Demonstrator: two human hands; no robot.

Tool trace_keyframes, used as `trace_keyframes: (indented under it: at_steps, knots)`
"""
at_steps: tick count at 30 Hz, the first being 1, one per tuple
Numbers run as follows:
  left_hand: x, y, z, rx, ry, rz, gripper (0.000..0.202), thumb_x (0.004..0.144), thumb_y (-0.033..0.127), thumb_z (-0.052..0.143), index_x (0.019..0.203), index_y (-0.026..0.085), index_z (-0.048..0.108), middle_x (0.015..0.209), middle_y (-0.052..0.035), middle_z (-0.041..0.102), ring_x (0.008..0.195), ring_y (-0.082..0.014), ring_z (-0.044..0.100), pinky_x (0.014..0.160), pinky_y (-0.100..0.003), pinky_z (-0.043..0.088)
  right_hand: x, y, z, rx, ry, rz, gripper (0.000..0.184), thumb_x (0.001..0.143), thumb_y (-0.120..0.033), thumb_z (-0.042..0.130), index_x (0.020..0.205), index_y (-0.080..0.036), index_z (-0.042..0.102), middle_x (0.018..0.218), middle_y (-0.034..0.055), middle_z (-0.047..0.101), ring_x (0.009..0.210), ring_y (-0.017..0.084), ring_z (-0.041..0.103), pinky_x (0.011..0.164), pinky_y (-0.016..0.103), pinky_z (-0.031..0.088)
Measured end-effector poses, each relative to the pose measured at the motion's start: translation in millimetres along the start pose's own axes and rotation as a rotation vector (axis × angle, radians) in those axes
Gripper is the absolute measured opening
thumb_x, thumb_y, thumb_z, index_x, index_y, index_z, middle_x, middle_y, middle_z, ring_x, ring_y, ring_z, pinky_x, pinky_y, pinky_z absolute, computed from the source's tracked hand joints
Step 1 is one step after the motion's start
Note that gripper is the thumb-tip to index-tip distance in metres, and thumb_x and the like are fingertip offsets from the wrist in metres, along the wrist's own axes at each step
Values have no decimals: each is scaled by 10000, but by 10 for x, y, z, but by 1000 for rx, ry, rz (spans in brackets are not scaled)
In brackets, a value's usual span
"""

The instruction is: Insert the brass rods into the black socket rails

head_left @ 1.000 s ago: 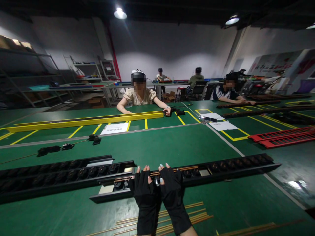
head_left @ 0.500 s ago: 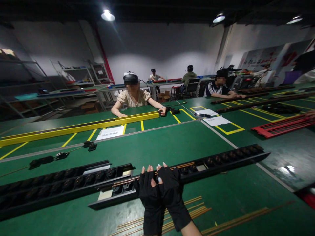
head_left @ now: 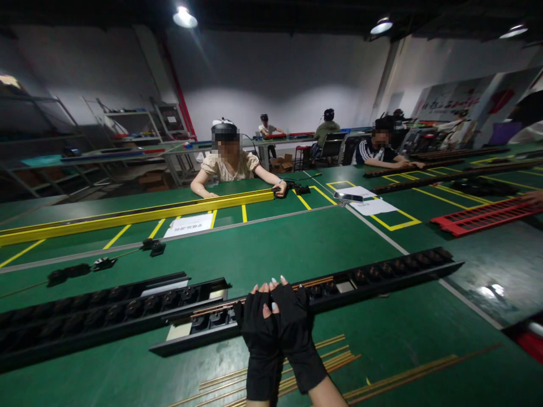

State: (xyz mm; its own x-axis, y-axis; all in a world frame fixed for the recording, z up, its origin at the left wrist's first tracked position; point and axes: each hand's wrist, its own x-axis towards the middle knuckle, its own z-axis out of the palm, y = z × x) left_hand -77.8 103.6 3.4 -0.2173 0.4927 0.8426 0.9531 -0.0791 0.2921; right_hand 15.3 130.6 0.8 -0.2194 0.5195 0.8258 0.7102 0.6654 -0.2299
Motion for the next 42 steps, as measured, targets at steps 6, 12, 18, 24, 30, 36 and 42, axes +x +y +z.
trace_keyframes:
  at_steps: [6,12,18,24,30,36,42]
  knots:
    - [70,88,-73,2,11,6,353,971,219,390,1216,159,637,1124,-118,736,1114,-244,637,1061,-433,341,85,47,-121,20,81,77,416,933,-147,389,1281,-179,614,1210,77,721,1322,202,549,1200,424,230]
    - [81,83,-69,3,3,8,388,950,91,353,1203,172,636,1113,-89,741,1119,-228,635,1061,-421,326,126,77,-162,-54,117,140,395,943,-141,396,1264,-172,623,1222,74,716,1352,213,517,1205,435,187]
    - [55,75,-66,-2,-30,-16,407,936,78,359,1223,181,630,1139,-92,735,1156,-233,621,1085,-441,301,97,180,-187,-123,62,170,394,969,-150,374,1281,-171,614,1266,78,693,1369,231,493,1185,462,209]
    - [33,68,-58,-18,-35,-25,424,919,67,364,1233,183,625,1142,-96,735,1159,-231,619,1082,-446,296,84,288,-185,-195,56,221,378,987,-190,376,1259,-186,640,1255,68,698,1366,230,483,1175,469,218]
    - [73,99,-87,-9,-10,-22,415,918,55,369,1213,181,632,1118,-86,744,1138,-225,629,1084,-436,296,87,330,-211,-252,48,241,400,995,-222,355,1279,-201,637,1342,84,644,1410,251,422,1171,510,215]
    - [103,104,-91,7,-16,-21,408,921,71,367,1177,183,665,1098,-81,752,1103,-223,645,1071,-423,298,71,403,-232,-227,56,260,391,995,-225,351,1222,-216,670,1248,67,694,1365,241,469,1160,515,229]
    - [73,91,-72,-13,-32,-47,422,926,101,352,1191,198,666,1106,-85,747,1110,-230,639,1081,-449,290,62,445,-251,-295,44,318,403,993,-251,357,1262,-200,652,1306,101,659,1401,266,423,1139,514,232]
